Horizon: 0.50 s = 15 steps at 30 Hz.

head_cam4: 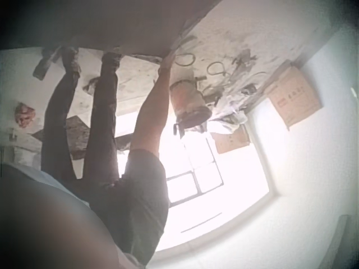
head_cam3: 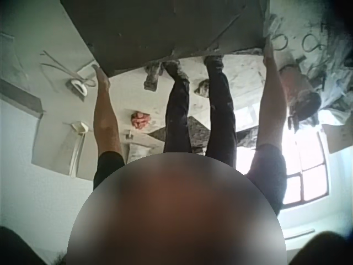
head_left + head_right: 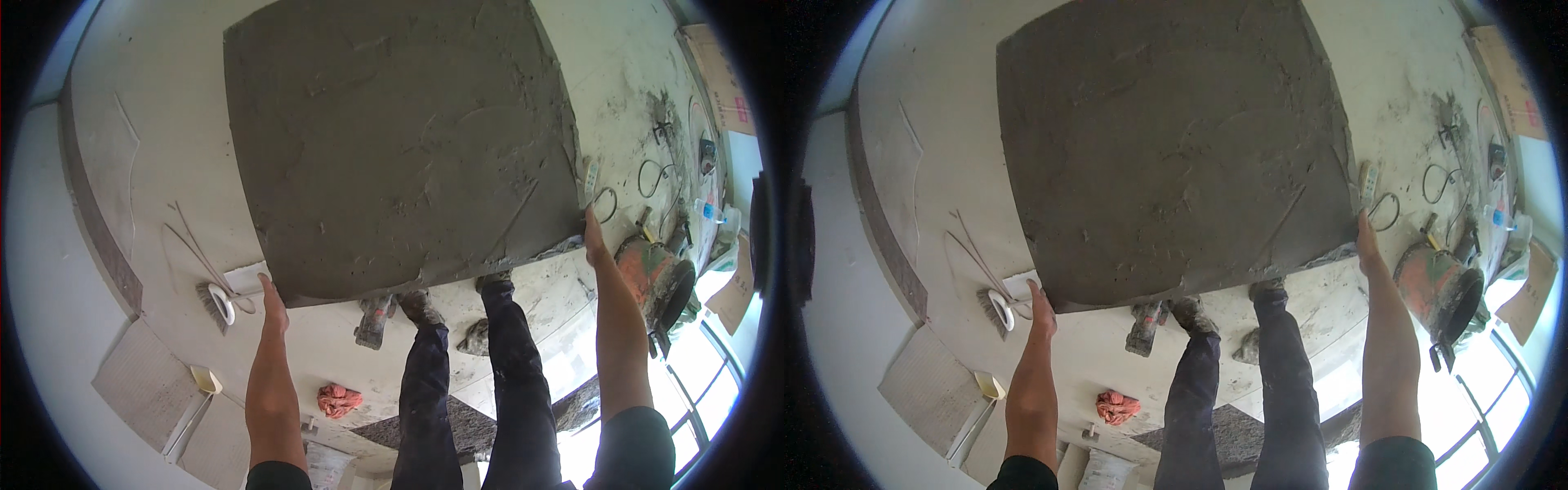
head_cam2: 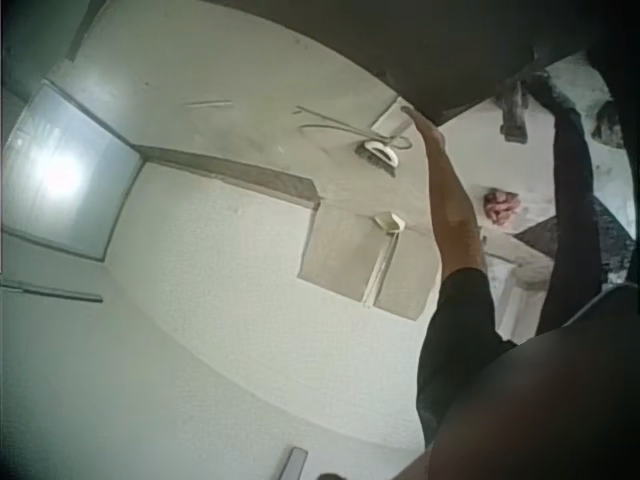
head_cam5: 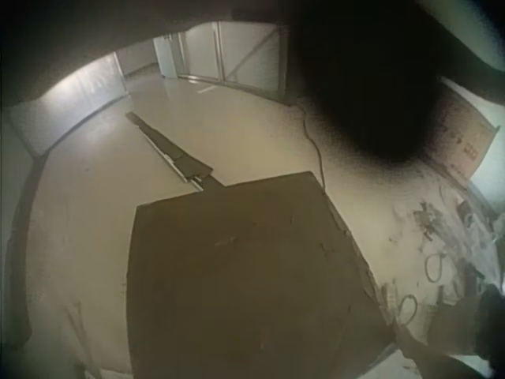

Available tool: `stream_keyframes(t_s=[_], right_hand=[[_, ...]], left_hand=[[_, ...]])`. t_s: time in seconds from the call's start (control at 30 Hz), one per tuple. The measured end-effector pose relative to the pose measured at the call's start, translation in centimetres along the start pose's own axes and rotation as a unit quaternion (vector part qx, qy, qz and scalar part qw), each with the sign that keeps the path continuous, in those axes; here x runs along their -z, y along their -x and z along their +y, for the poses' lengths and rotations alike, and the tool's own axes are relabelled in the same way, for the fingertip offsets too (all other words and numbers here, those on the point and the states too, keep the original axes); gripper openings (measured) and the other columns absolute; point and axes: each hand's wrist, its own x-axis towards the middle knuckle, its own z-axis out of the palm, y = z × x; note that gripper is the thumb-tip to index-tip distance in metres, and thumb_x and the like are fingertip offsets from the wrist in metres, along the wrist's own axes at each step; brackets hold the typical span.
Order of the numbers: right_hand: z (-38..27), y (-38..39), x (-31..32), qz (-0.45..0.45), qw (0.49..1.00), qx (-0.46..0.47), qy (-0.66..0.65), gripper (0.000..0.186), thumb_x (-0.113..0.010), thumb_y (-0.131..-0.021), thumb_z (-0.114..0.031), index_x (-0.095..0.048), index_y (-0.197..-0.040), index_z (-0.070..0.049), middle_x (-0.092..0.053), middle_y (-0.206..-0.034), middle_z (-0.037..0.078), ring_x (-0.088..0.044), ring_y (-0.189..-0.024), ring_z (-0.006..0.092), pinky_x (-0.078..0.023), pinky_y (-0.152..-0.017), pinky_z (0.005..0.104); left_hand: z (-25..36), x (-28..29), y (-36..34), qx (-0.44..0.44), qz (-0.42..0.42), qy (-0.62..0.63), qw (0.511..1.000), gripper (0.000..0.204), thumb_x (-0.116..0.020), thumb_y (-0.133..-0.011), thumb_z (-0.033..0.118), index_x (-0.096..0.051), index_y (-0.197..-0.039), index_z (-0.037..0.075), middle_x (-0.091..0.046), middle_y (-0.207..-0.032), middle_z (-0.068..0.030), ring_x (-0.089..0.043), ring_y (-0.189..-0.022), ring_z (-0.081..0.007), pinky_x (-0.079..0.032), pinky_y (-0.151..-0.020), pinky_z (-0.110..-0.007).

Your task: Apply and spread mortar evenly on the back of a tile using a trowel.

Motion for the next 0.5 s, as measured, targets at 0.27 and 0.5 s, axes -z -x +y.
stream_keyframes(t_s=[0.27,0.5], right_hand=[[-2.7,3.2,2.5,-0.016,0.998,-0.065,-0.021,0.084,-0.034,-0.102,-0.063,-0.030,-0.153,0.002,-0.034,-0.159,0.011,-0.028,-0.147,0.0230,-0.015,-0.121,0.0351],[-9.5,7.1,2.0,-0.067,0.992,-0.085,-0.070,0.094,-0.030,-0.099,-0.069,-0.024,-0.153,0.008,-0.025,-0.162,0.019,-0.022,-0.150,0.0265,-0.012,-0.122,0.0358]], left_hand=[[7.8,0.9,6.5,0.032,-0.003,-0.058,0.998,0.101,-0.022,-0.096,0.077,-0.013,-0.157,-0.003,-0.017,-0.165,-0.0161,-0.018,-0.152,-0.0272,-0.010,-0.123,-0.035],[11.3,1.8,10.2,0.028,0.017,-0.034,0.999,0.095,-0.026,-0.096,0.076,-0.027,-0.156,0.001,-0.032,-0.160,-0.0142,-0.030,-0.148,-0.0280,-0.020,-0.121,-0.038]])
